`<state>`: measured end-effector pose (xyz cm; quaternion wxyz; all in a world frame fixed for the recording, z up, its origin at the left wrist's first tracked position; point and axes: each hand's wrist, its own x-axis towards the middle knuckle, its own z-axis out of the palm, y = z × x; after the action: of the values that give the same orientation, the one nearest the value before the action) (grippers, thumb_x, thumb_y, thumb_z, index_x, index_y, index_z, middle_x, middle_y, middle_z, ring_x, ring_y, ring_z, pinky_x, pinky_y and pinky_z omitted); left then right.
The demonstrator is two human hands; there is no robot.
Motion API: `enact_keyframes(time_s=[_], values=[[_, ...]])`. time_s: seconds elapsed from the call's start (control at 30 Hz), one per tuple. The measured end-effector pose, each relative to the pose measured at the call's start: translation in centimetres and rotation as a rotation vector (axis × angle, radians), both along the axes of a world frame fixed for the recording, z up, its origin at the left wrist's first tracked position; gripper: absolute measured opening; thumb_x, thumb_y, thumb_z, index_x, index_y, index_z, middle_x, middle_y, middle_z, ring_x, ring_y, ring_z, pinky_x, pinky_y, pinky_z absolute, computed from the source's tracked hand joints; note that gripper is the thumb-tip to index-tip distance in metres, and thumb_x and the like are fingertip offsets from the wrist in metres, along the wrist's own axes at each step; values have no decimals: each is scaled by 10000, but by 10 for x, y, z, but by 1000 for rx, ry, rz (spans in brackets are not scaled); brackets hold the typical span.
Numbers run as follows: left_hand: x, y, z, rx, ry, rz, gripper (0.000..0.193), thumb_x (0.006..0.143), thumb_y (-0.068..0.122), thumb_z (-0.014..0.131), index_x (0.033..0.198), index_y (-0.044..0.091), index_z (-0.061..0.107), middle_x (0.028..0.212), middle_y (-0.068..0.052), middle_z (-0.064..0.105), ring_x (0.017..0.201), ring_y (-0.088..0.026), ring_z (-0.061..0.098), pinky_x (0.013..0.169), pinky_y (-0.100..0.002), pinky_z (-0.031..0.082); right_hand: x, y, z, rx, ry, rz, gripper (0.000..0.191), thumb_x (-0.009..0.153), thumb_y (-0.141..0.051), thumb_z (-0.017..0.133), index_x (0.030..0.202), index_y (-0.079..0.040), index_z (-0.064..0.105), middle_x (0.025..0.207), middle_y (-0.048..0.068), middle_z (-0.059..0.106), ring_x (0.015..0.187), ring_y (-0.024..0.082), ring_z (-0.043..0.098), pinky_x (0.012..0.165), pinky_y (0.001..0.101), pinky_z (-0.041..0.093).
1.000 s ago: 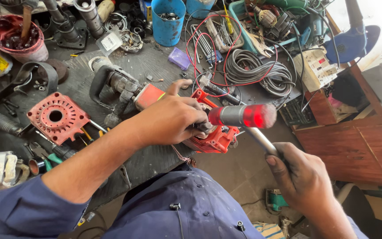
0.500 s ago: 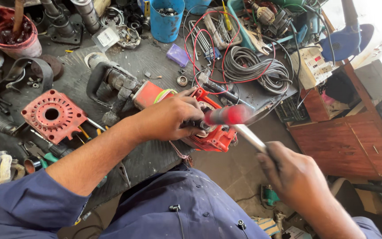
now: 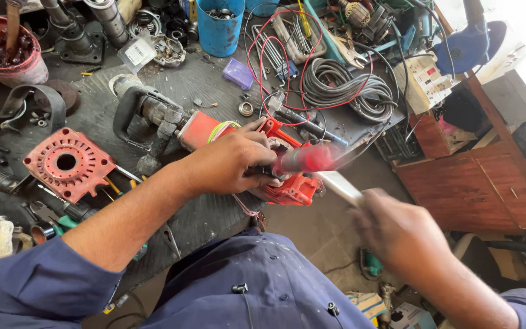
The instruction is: The person works on a red power tool housing on a cluttered workbench, prying at its internal components by hand, then uses a mallet to tap and drive parts out of the housing. They repeatedly reposition the housing, extract internal pieces, and handle small removed components and fasteners.
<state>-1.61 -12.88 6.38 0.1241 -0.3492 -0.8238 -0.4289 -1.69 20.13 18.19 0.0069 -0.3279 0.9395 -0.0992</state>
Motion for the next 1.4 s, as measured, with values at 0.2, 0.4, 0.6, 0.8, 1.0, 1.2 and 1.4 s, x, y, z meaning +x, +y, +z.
enact_keyframes(time_s=[0.2,0.4,0.6,0.8,1.0,1.2,1.4], values=[[3,0,-1,-7,4,7,282,737,157,848,977,82,719,920,-88,698,1005,-285,679,1240,-586,305,4,-10,2,34,-43,-95,225,949,-263,647,923,-50,579,645,178,610,628,409,650,582,490,489],[1,-2,-3,2,-6,-8,287,734,151,849,979,80,718,921,-87,698,1027,-290,681,1226,-610,279,7,-16,4,-20,-87,-26,190,899,-228,654,978,-59,619,715,174,649,630,393,667,551,464,511],[5,1,8,-28,-8,-1,276,733,173,854,961,98,717,914,-87,695,1025,-302,677,1214,-608,281,8,-7,7,15,-63,-2,194,931,-250,669,952,-60,630,677,152,633,598,363,653,547,458,496],[-16,1,31,18,-213,58,138,855,189,828,927,109,741,851,-41,750,932,-228,737,1266,-573,251,18,0,17,-581,-180,-298,260,1086,-264,546,942,-52,584,646,39,594,505,143,562,480,317,441],[-61,10,35,-41,-184,156,267,818,258,836,1017,93,770,981,-128,755,927,-332,720,795,-411,550,1,-13,9,-436,-37,-248,242,1064,-261,592,981,-36,624,640,33,589,565,125,596,550,320,480],[-60,11,31,-60,-197,120,309,797,265,833,1056,108,773,996,-115,762,922,-333,727,790,-434,556,-6,-20,12,-239,20,-273,234,986,-274,644,1042,-46,640,622,157,563,559,326,605,558,402,479],[-62,10,37,-88,-246,117,330,770,241,815,1087,159,771,965,-107,760,871,-323,735,756,-441,550,-13,-27,13,-102,18,-215,243,979,-297,649,1026,-59,643,691,193,616,664,412,638,590,462,483]])
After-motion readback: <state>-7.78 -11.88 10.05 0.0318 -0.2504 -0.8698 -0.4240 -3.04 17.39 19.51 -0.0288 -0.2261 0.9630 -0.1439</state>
